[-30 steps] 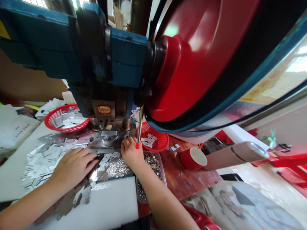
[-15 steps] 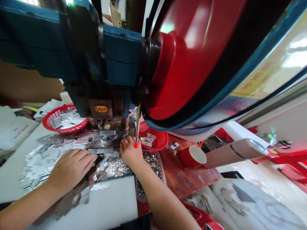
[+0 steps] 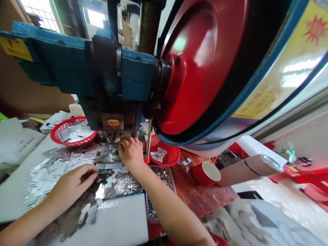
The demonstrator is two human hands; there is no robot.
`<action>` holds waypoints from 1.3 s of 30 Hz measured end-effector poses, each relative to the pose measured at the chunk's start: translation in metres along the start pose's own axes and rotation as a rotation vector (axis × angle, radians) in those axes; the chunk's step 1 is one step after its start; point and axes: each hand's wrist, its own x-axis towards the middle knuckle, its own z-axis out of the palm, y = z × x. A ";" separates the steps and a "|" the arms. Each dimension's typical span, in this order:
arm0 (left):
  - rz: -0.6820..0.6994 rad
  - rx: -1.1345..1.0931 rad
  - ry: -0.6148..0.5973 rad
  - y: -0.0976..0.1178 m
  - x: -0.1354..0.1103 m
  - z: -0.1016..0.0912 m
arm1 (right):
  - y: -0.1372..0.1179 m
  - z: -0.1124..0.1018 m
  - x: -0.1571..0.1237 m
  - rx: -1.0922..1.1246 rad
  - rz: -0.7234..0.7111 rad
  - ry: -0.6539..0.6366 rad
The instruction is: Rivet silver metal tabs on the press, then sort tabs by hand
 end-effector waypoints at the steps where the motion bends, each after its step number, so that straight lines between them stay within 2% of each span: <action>1: 0.019 -0.008 0.006 -0.001 0.000 0.001 | -0.001 0.004 0.003 -0.014 0.016 0.003; 4: 0.040 -0.058 0.071 -0.005 0.002 0.002 | -0.001 0.010 0.006 -0.022 0.014 0.009; 7: 0.036 -0.121 0.125 -0.005 0.009 0.001 | 0.001 0.005 0.000 -0.005 -0.074 0.002; 12: -0.097 -0.259 0.053 0.008 0.038 -0.009 | 0.002 -0.009 -0.008 -0.029 -0.211 -0.011; 16: -0.041 -0.265 0.072 0.022 0.066 -0.010 | 0.004 -0.007 -0.009 0.120 -0.155 -0.010; 21: -0.012 -0.150 0.105 0.030 0.089 0.003 | 0.013 -0.001 -0.012 0.265 -0.078 0.048; 31: 0.063 -0.073 0.175 0.020 0.102 0.014 | 0.015 -0.002 -0.010 0.208 -0.051 -0.075; 35: 0.084 -0.070 0.200 0.016 0.105 0.018 | 0.013 -0.006 -0.009 0.101 -0.063 -0.115; 39: 0.097 -0.090 0.199 0.011 0.108 0.024 | 0.009 -0.010 -0.012 -0.032 -0.133 -0.153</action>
